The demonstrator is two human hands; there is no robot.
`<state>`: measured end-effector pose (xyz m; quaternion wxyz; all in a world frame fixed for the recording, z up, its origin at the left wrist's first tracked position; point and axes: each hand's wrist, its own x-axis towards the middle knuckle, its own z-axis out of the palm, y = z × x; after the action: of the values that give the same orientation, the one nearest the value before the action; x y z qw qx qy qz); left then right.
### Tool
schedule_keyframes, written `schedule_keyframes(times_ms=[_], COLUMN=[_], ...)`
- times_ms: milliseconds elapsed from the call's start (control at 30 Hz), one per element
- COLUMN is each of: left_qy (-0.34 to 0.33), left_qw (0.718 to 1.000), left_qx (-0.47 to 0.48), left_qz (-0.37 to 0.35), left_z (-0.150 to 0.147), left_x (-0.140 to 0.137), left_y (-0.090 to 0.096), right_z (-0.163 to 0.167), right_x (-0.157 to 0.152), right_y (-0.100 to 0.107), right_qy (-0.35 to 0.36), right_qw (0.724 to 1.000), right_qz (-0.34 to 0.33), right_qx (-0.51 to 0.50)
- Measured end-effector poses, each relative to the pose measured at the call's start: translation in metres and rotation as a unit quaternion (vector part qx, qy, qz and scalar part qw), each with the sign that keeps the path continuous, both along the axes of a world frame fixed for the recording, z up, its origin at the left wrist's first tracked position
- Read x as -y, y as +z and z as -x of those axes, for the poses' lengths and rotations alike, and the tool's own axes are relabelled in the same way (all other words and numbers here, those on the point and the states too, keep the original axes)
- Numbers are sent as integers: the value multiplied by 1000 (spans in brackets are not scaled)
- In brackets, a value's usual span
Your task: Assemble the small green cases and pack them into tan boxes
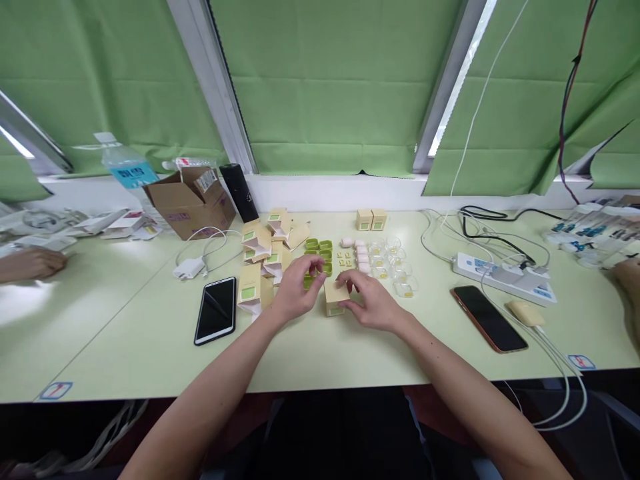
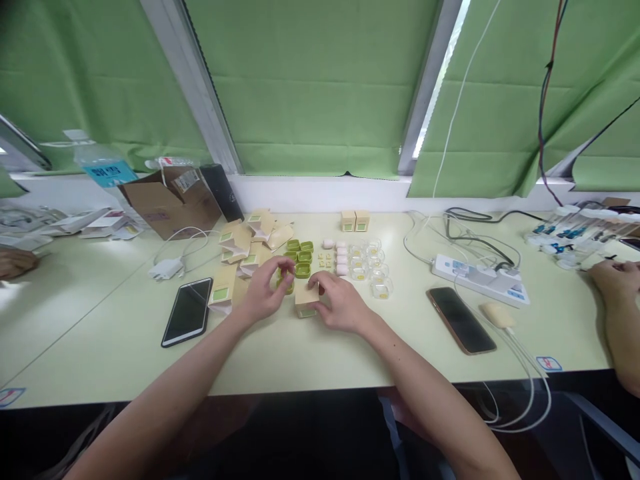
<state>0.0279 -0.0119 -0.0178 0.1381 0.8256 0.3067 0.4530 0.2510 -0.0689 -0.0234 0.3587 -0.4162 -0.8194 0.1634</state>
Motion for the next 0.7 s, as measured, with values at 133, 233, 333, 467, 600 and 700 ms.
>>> schedule_keyframes(times_ms=[133,233,333,467,600,700], left_qy=[44,50,46,54,52,51], left_qw=[995,991,990,992,993,993], left_qx=[55,54,43,15,2,-7], left_qz=[-69,-108,-127,-111,-107,-104], left_z=[-2,-3,-5,-5,-5,-5], left_x=[3,5,6,6,6,6], left_y=[-2,0,-1,-3,-4,-4], right_z=[-24,-58,-97,-135,-146,-145], right_x=[-22,-59,-105,-152,-172,-177], right_y=[27,50,63,61,48,36], right_qy=[-66,-155,-253,-314,-298,-283], right_qw=[996,985,966,945,933,931], right_qz=[-41,-60,-50,-24,16,38], right_qx=[-54,-51,-16,95,201,229])
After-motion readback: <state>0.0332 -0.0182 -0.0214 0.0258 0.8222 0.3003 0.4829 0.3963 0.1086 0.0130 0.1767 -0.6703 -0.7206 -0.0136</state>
